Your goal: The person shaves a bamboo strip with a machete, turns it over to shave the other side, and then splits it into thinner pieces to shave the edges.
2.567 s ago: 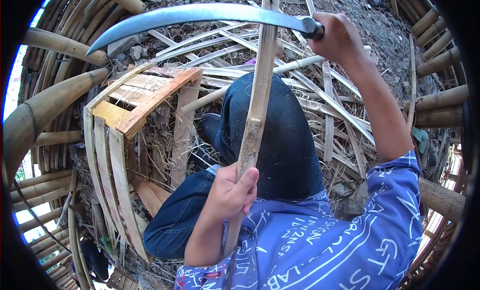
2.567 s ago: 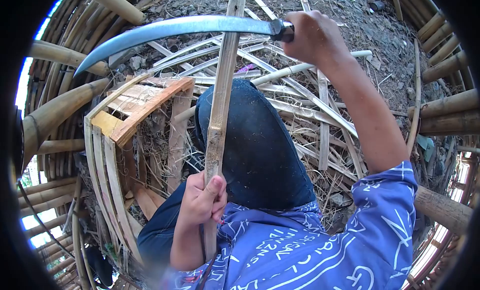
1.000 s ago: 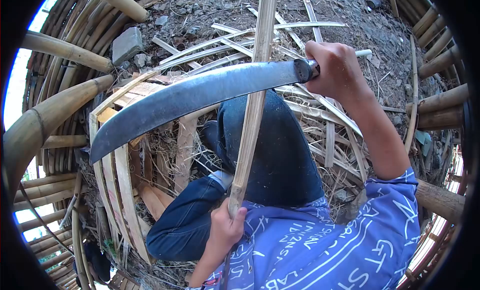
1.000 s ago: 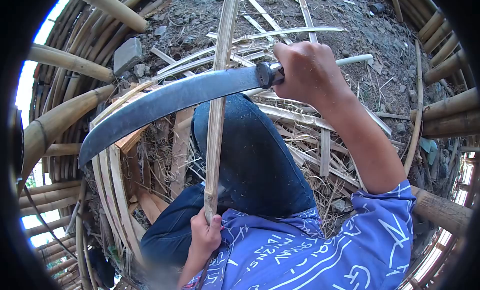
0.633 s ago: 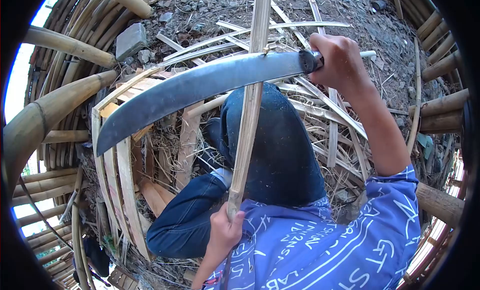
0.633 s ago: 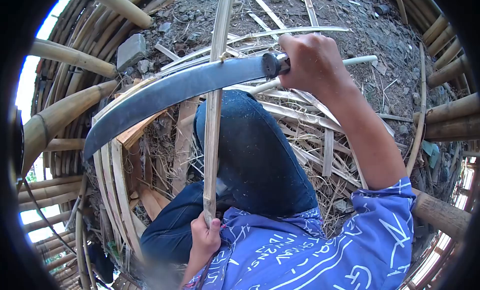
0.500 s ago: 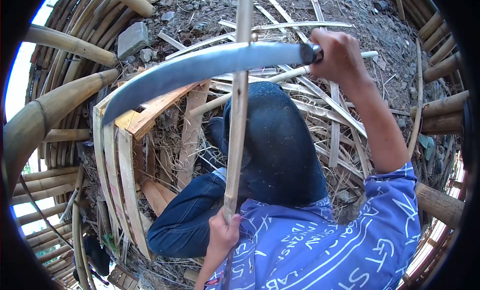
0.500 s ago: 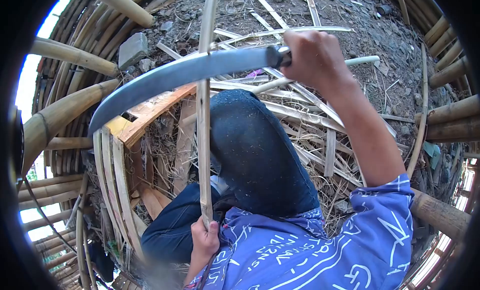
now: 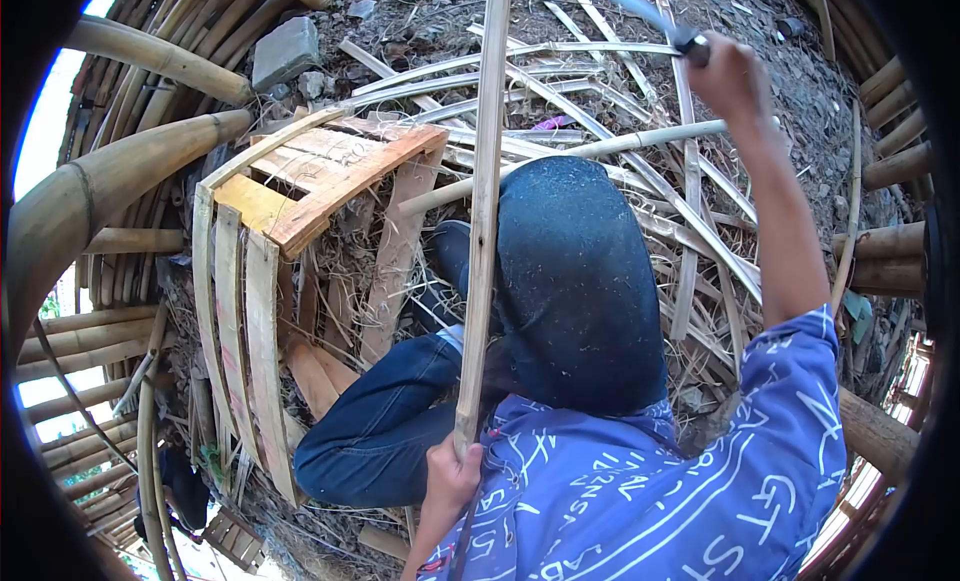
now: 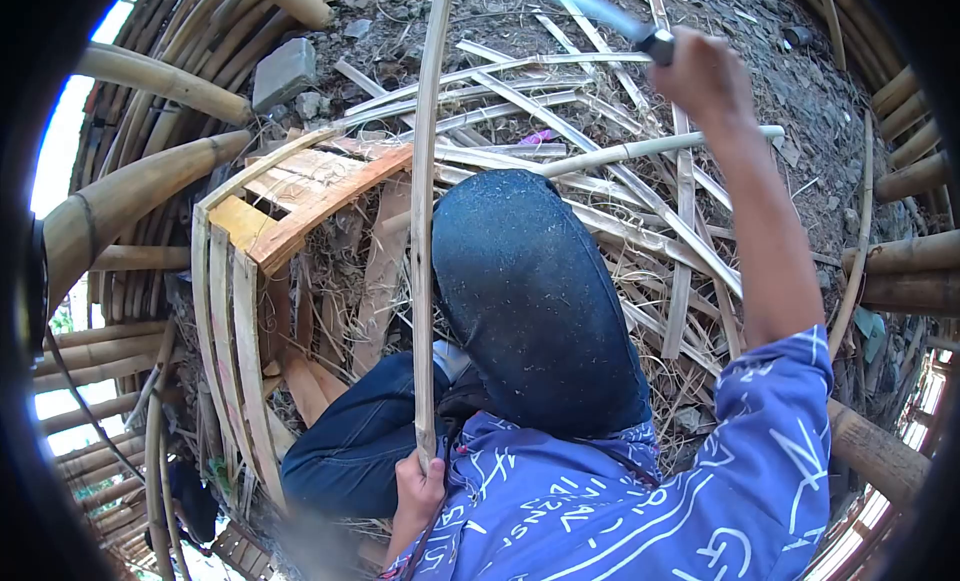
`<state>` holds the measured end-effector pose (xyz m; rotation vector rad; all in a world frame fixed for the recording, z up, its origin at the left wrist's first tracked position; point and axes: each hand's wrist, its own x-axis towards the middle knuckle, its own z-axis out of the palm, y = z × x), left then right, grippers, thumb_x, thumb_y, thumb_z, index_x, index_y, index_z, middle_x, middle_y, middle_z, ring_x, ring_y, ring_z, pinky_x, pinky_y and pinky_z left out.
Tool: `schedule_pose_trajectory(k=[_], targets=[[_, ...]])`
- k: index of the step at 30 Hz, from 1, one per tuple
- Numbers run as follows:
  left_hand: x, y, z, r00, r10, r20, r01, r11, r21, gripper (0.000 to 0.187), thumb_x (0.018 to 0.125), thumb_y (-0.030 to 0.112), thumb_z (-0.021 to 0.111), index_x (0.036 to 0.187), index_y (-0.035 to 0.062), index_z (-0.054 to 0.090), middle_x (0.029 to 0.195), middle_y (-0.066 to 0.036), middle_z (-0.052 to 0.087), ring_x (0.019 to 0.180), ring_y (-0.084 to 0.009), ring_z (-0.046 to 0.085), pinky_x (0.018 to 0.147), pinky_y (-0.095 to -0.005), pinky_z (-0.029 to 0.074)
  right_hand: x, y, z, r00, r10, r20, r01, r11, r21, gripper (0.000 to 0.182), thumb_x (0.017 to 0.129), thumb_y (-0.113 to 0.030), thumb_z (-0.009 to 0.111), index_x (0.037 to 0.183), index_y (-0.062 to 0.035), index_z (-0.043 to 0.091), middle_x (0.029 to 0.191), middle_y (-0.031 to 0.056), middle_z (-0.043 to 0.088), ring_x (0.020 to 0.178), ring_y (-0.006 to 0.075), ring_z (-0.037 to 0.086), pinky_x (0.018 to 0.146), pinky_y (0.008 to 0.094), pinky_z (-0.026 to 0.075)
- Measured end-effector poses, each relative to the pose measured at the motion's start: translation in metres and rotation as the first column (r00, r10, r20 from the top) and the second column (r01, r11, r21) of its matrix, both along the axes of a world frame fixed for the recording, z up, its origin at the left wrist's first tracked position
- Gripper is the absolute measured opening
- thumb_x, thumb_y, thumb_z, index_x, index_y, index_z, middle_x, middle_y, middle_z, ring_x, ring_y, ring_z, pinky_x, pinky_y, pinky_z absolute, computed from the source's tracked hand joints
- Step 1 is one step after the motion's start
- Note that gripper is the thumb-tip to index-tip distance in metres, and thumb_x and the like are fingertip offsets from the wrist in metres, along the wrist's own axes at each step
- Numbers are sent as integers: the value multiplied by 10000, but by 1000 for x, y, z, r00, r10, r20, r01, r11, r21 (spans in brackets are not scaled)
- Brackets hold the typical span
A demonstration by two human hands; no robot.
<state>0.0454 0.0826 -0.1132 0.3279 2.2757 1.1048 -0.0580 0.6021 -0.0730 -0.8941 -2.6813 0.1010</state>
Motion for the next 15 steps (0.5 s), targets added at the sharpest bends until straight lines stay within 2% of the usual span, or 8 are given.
schedule_pose_trajectory(k=[2, 6, 8, 10, 11, 12, 14, 15], targets=[[3, -4, 1, 999, 30, 35, -30, 999, -12, 461, 892, 406, 568, 794, -45, 571, 539, -141, 517, 491, -270, 592, 483, -357, 422, 8, 24, 6, 991, -130, -42, 133, 988, 74, 183, 779, -207, 595, 834, -39, 643, 758, 162, 671, 690, 295, 668, 646, 412, 526], [-16, 11, 11, 999, 31, -8, -31, 999, 28, 471, 878, 438, 570, 859, -32, 536, 563, -157, 523, 522, -319, 603, 486, -368, 421, 40, 24, -3, 976, -41, -212, 41, 999, -2, 186, 775, -218, 615, 791, -33, 627, 702, 141, 649, 620, 264, 637, 598, 403, 490], [-24, 12, 13, 1000, -19, -12, 19, 998, 53, 459, 872, 431, 573, 943, -14, 485, 588, -175, 531, 552, -352, 608, 491, -370, 426, 54, -6, 0, 964, -10, -265, -23, 992, -121, 159, 752, -179, 651, 744, -28, 602, 636, 96, 604, 546, 199, 569, 542, 358, 441], [-30, 17, 18, 998, -46, -33, 48, 998, 33, 441, 874, 415, 572, 941, -10, 480, 585, -177, 529, 552, -354, 606, 494, -368, 428, 67, -35, 5, 933, -34, -357, -82, 950, -303, 133, 724, -121, 673, 710, -28, 580, 589, 54, 561, 516, 144, 510, 507, 317, 389], [-33, 20, 20, 997, -61, -45, 62, 998, 14, 422, 876, 400, 571, 938, -7, 475, 582, -178, 527, 553, -355, 604, 497, -367, 431, 71, -57, 14, 913, -60, -404, -76, 947, -312, 125, 719, -99, 680, 698, -30, 577, 579, 37, 553, 522, 120, 517, 504, 296, 390], [-35, 21, 21, 995, -98, -33, 99, 995, 13, 395, 878, 375, 568, 942, -3, 473, 592, -186, 535, 561, -364, 600, 505, -372, 436, 78, -68, 16, 910, -36, -412, -113, 937, -331, 102, 725, -94, 680, 731, -27, 602, 589, 32, 560, 520, 107, 516, 498, 293, 386], [-35, 17, 18, 992, -120, -37, 120, 993, 1, 389, 879, 367, 568, 947, -4, 475, 597, -190, 539, 563, -370, 597, 506, -378, 434, 87, -87, 13, 831, -31, -555, -266, 854, -447, 127, 722, -62, 679, 839, -24, 648, 597, 12, 561, 519, 78, 513, 471, 259, 391], [-35, 14, 16, 993, -116, -28, 116, 993, -8, 383, 879, 360, 567, 952, -5, 476, 602, -194, 542, 564, -376, 594, 507, -384, 432, 90, -96, 16, 819, -33, -572, -302, 824, -479, 134, 707, -64, 690, 829, -28, 646, 582, 8, 554, 512, 78, 515, 480, 247, 408]])
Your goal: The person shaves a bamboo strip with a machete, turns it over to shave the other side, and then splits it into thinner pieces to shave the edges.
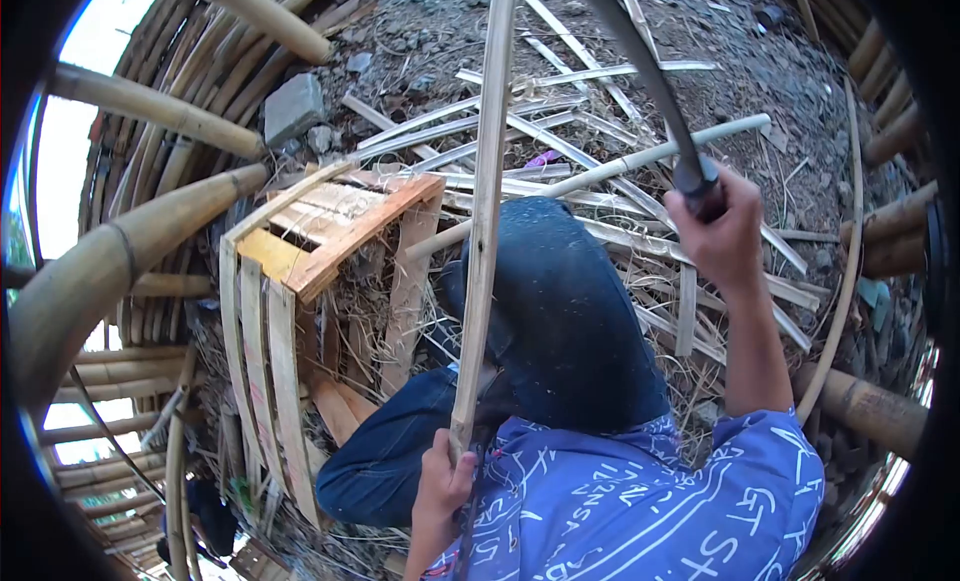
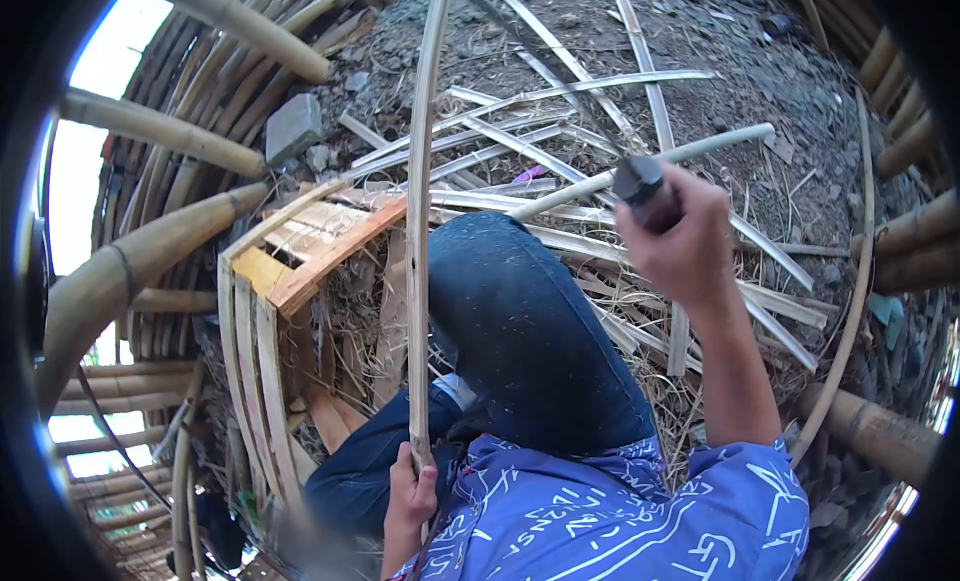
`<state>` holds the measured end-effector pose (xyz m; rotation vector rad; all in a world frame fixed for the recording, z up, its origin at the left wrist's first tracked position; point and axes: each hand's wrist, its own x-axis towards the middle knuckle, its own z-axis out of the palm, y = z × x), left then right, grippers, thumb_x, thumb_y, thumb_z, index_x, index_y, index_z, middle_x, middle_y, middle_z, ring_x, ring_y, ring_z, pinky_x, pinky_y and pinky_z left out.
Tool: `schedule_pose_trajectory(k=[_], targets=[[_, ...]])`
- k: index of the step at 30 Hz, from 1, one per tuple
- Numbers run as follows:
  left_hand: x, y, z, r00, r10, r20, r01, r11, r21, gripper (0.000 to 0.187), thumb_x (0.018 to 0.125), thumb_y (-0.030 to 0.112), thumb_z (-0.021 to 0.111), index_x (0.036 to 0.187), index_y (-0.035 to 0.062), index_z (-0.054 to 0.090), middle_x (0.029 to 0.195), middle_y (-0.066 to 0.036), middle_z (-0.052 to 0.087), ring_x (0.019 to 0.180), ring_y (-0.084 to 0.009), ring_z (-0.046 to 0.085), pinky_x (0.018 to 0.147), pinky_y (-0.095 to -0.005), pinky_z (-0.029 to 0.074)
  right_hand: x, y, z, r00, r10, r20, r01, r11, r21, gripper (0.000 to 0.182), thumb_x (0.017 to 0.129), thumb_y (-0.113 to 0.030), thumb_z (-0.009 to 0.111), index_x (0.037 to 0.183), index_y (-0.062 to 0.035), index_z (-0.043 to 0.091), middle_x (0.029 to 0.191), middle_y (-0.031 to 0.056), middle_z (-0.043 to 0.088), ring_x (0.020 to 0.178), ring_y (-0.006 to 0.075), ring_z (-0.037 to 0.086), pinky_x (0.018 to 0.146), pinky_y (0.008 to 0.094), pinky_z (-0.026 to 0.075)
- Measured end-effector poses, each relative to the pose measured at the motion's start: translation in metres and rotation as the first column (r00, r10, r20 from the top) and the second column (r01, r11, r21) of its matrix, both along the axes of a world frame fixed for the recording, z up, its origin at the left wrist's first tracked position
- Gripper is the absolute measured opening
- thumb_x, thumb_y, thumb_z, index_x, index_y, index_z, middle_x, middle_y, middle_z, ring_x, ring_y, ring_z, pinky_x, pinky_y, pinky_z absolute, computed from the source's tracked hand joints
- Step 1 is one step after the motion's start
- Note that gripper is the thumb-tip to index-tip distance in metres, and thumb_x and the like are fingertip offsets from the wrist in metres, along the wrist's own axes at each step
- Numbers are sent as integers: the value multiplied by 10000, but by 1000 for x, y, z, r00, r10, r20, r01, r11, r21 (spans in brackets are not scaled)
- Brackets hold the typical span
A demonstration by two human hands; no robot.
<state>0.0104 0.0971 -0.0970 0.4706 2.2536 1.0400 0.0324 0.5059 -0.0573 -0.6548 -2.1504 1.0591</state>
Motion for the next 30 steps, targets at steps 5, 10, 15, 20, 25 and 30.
schedule_pose_trajectory(k=[5, 10, 15, 20, 25, 30], targets=[[8, 3, 2, 995, -59, -77, 55, 997, -58, 457, 796, 397, 653, 924, -18, 510, 627, -224, 554, 637, -441, 601, 542, -421, 452, 4, -23, 9, 992, 97, 82, -108, 982, 153, 177, 648, -107, 724, 785, -43, 632, 593, 114, 604, 555, 250, 638, 517, 357, 487], [24, 9, 6, 987, -145, -62, 134, 978, -158, 338, 746, 245, 720, 956, 39, 553, 690, -235, 604, 670, -445, 610, 559, -466, 468, -5, -28, -4, 995, 94, 40, -102, 926, 365, 226, 566, -91, 713, 719, -37, 556, 605, 141, 571, 555, 327, 600, 491, 382, 455], [30, 10, 1, 996, -75, -51, 66, 985, -157, 235, 785, 181, 690, 872, 20, 544, 656, -232, 603, 632, -424, 618, 532, -449, 471, -18, -18, -8, 983, 81, 165, -153, 854, 497, 205, 634, -170, 687, 695, -39, 541, 606, 131, 590, 577, 311, 624, 534, 396, 500], [37, 11, 1, 988, -65, -140, 48, 991, -121, 206, 796, 140, 678, 848, 7, 529, 637, -225, 598, 587, -409, 614, 498, -443, 468, -23, 7, -17, 982, -29, 188, -79, 836, 543, 217, 601, -151, 704, 704, -51, 541, 626, 124, 602, 582, 309, 628, 537, 406, 506], [41, 10, -9, 980, -65, -189, 47, 994, -96, 206, 790, 124, 681, 841, 5, 520, 607, -205, 587, 565, -397, 613, 490, -443, 475, -24, 28, -17, 977, -78, 196, -56, 802, 595, 241, 590, -156, 728, 712, -58, 545, 625, 122, 610, 615, 312, 643, 569, 399, 523], [47, 6, -11, 965, -60, -256, 38, 995, -90, 207, 763, 106, 686, 845, 10, 523, 596, -191, 585, 540, -389, 605, 482, -437, 480, -28, 37, -15, 976, -103, 194, -49, 759, 649, 253, 583, -158, 738, 689, -61, 531, 636, 110, 605, 612, 317, 638, 566, 411, 521]])
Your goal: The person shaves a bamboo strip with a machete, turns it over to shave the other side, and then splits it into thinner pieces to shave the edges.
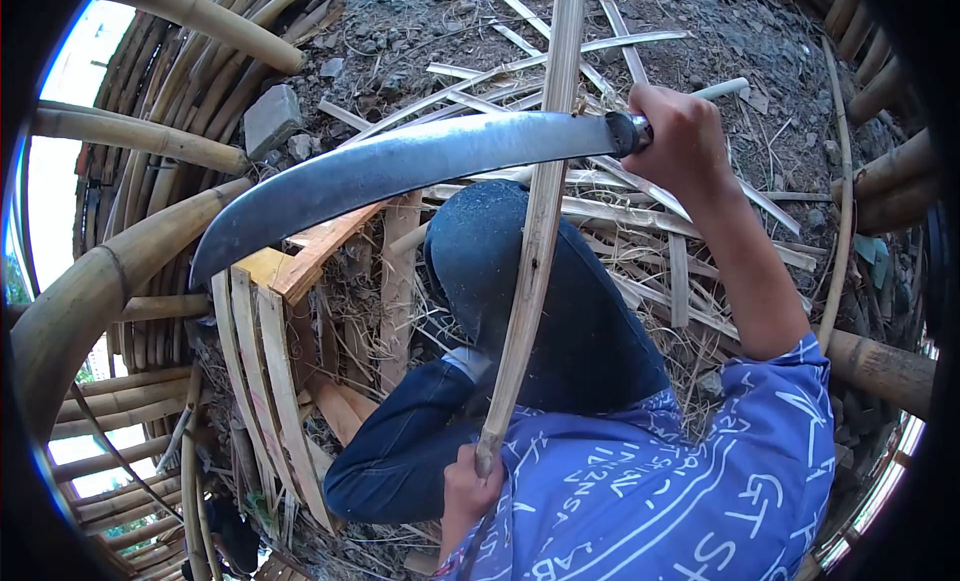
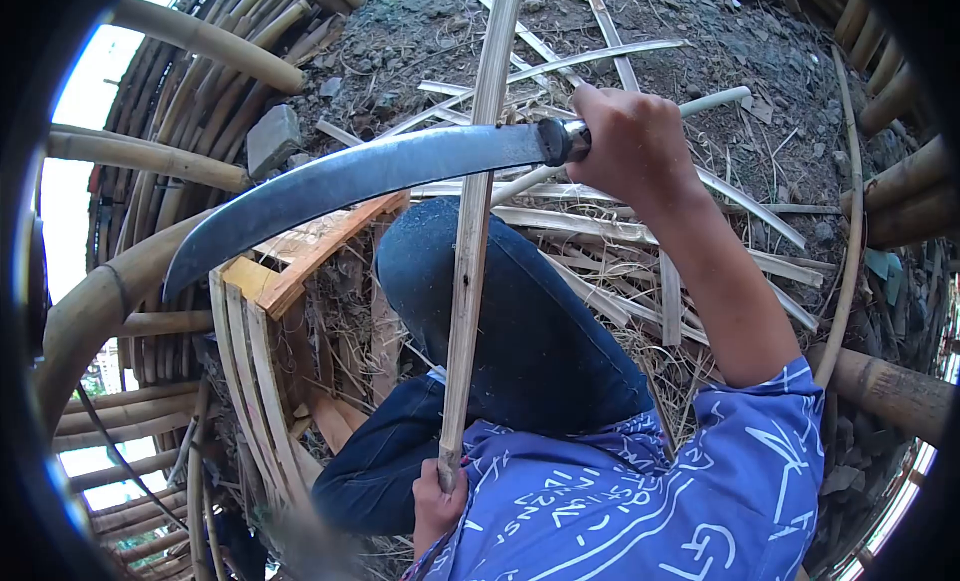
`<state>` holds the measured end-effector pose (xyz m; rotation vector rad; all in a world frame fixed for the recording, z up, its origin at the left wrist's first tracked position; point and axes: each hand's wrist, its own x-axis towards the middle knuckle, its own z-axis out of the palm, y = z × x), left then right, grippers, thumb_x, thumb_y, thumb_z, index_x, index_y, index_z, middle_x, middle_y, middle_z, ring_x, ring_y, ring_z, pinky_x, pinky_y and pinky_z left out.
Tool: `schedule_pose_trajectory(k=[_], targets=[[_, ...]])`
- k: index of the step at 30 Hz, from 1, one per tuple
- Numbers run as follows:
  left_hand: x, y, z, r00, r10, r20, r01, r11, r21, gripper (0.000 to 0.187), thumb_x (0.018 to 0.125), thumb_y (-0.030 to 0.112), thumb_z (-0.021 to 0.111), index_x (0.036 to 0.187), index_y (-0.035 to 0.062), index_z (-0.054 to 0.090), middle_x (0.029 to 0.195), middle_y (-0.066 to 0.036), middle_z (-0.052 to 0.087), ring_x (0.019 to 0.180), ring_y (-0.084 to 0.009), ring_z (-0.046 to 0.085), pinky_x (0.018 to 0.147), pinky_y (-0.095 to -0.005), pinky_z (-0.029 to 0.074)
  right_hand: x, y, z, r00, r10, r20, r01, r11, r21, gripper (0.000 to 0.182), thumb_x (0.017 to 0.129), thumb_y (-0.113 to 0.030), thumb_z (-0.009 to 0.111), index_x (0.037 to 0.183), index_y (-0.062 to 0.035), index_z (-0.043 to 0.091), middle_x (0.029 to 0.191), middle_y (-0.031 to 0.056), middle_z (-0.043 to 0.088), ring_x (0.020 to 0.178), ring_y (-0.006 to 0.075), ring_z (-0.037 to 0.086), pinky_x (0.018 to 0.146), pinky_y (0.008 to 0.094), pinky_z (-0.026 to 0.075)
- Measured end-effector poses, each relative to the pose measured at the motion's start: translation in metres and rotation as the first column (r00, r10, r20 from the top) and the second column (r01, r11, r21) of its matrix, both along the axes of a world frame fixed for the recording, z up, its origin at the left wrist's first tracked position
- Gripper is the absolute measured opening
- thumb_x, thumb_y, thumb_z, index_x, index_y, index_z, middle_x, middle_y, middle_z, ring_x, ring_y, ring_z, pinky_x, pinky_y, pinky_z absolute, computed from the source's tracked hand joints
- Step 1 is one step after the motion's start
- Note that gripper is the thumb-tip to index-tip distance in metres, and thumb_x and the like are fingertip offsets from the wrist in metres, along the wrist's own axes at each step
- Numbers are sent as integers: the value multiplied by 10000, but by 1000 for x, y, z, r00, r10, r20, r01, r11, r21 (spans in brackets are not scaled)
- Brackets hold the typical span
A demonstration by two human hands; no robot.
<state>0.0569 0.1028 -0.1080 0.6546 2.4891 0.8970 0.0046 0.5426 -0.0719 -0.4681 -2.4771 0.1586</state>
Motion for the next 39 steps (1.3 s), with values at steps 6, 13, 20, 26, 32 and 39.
schedule_pose_trajectory(k=[6, 13, 20, 26, 32, 39], targets=[[0, 3, 5, 1000, 1, 1, -1, 999, -50, 208, 751, 105, 683, 857, 9, 531, 608, -198, 589, 560, -391, 612, 502, -438, 487, -3, 14, -11, 1000, 0, -15, 1, 1000, 17, 204, 593, -125, 708, 703, -62, 549, 631, 109, 605, 602, 312, 639, 565, 405, 521], [2, 0, 5, 1000, 17, 24, -16, 999, -47, 205, 754, 106, 678, 866, 6, 539, 617, -205, 593, 572, -394, 617, 508, -435, 486, -7, 40, -9, 995, -96, -4, 96, 995, 26, 204, 595, -126, 699, 773, -75, 613, 681, 134, 645, 643, 316, 657, 595, 423, 529], [4, -2, 8, 999, 29, 17, -28, 998, -53, 196, 761, 101, 674, 869, 1, 544, 606, -204, 589, 568, -390, 620, 509, -424, 488, -11, 64, -10, 970, -242, 24, 241, 970, 39, 240, 602, -169, 697, 821, -96, 632, 706, 123, 656, 684, 306, 666, 650, 432, 544], [3, -4, 9, 998, 55, 20, -54, 997, -56, 180, 764, 90, 662, 867, 5, 541, 615, -208, 595, 573, -388, 623, 512, -428, 483, -11, 74, -7, 983, -180, -23, 181, 978, 105, 242, 599, -188, 717, 796, -100, 606, 723, 107, 656, 705, 300, 669, 656, 420, 543], [-1, -15, 11, 995, 99, 13, -96, 985, -143, 172, 766, 86, 629, 806, 21, 474, 570, -186, 515, 537, -380, 575, 482, -403, 414, -11, 103, 0, 952, -305, -39, 307, 944, 120, 186, 630, -196, 675, 793, -124, 626, 719, 127, 666, 687, 317, 670, 646, 441, 546], [3, -26, 8, 997, 70, -23, -71, 996, -51, 225, 762, 141, 656, 786, 34, 459, 573, -186, 502, 534, -400, 550, 483, -418, 403, -19, 108, 6, 972, -223, -75, 233, 957, 175, 250, 603, -204, 699, 820, -111, 615, 714, 109, 662, 702, 307, 671, 634, 422, 548]])
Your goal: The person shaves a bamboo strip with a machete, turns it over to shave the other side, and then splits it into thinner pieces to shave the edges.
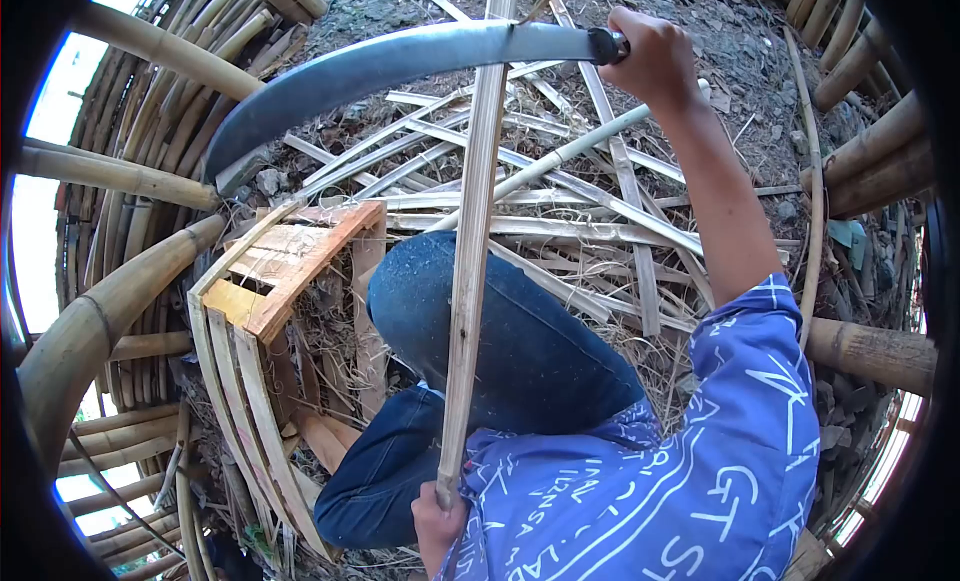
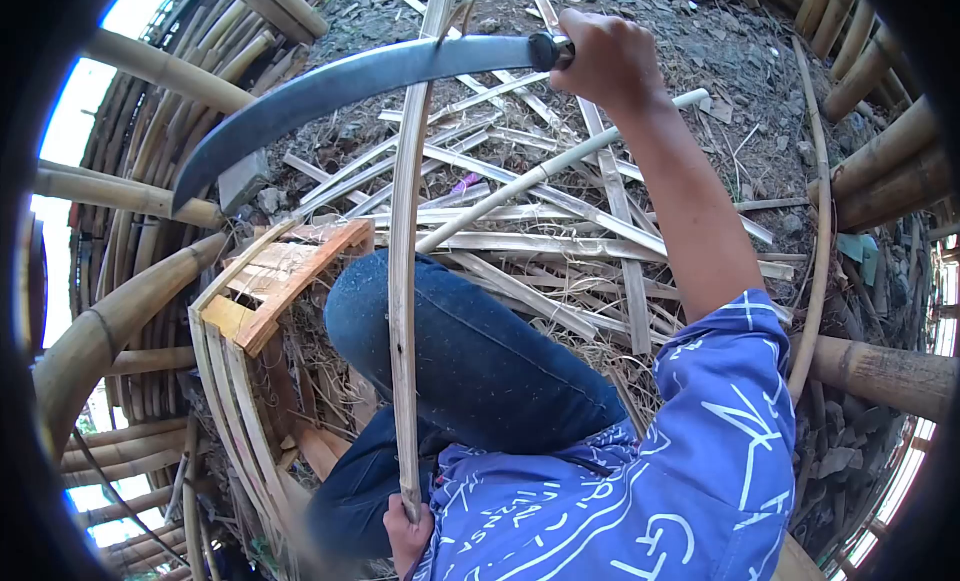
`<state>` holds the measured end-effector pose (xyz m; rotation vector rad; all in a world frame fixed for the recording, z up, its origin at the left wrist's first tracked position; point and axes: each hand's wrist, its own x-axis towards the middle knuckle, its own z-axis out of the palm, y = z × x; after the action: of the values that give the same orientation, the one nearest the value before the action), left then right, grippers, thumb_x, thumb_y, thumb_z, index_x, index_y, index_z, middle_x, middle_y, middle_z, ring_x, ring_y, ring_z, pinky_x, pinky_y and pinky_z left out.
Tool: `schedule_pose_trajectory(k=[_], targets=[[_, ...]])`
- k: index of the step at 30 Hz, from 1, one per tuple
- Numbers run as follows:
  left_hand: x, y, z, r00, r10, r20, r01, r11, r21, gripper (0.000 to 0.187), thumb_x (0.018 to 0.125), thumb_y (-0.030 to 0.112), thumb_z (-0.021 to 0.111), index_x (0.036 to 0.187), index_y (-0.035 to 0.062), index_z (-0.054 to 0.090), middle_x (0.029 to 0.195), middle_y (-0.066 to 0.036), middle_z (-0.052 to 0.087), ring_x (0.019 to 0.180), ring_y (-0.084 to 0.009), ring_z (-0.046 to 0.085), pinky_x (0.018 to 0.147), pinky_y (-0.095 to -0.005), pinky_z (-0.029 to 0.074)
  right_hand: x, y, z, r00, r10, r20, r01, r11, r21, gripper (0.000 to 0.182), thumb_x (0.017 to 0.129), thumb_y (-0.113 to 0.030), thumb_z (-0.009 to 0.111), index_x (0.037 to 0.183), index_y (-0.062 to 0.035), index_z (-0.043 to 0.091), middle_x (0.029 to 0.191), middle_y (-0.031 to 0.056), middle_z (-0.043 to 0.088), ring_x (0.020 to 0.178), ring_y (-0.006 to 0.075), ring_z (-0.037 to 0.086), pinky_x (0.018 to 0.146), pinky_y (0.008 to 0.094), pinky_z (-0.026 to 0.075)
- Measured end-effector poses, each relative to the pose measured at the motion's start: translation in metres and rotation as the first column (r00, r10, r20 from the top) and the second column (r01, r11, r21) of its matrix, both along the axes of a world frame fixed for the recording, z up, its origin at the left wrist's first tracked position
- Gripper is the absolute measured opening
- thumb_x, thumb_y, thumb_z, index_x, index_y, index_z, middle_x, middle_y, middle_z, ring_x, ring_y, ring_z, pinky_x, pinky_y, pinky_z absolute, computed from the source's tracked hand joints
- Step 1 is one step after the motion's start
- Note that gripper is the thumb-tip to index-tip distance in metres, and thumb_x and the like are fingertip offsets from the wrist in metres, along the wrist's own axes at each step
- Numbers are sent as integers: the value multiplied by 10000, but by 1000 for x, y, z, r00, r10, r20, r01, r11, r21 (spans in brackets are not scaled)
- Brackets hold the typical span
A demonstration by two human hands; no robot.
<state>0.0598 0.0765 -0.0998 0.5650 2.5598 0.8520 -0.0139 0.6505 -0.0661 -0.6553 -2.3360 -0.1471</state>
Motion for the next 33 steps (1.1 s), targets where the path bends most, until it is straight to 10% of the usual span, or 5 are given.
schedule_pose_trajectory(k=[8, 11, 21, 28, 33], targets=[[6, -64, -11, 993, -102, -50, 96, 988, -124, 184, 708, 119, 631, 810, 5, 529, 577, -193, 547, 556, -398, 586, 499, -425, 449, 11, 43, 9, 968, -248, 23, 249, 964, -96, 171, 691, -200, 668, 845, -131, 644, 747, 131, 681, 732, 322, 680, 668, 436, 550], [9, -55, 8, 986, 115, 121, -76, 954, -292, 184, 810, 160, 688, 846, 3, 600, 634, -186, 575, 544, -300, 603, 505, -391, 452, 6, 53, 9, 966, -248, 68, 254, 962, -102, 198, 691, -226, 661, 859, -123, 652, 770, 147, 686, 761, 334, 682, 703, 446, 552], [15, -123, -7, 991, 134, -22, -136, 966, -220, 106, 734, 80, 571, 793, -7, 553, 589, -189, 542, 547, -382, 580, 493, -422, 442, 33, 116, 1, 840, -539, 70, 533, 793, -293, 361, 741, -307, 612, 962, -26, 665, 915, 229, 673, 897, 385, 654, 776, 462, 523], [-7, -90, 23, 985, 152, -80, -167, 957, -238, 122, 672, 62, 535, 777, 1, 526, 566, -206, 523, 545, -408, 570, 491, -439, 438, 47, 18, -55, 949, -306, -73, 232, 837, -496, 262, 736, -255, 638, 672, -5, 595, 629, 174, 613, 645, 370, 619, 613, 453, 457], [-18, -94, 9, 998, 67, -12, -68, 982, -177, 79, 663, 38, 509, 736, 9, 501, 521, -192, 495, 515, -396, 575, 467, -421, 441, 43, -66, -63, 950, -139, -281, -55, 809, -586, 92, 697, -87, 650, 682, -35, 576, 544, 84, 556, 493, 210, 560, 505, 354, 416]])
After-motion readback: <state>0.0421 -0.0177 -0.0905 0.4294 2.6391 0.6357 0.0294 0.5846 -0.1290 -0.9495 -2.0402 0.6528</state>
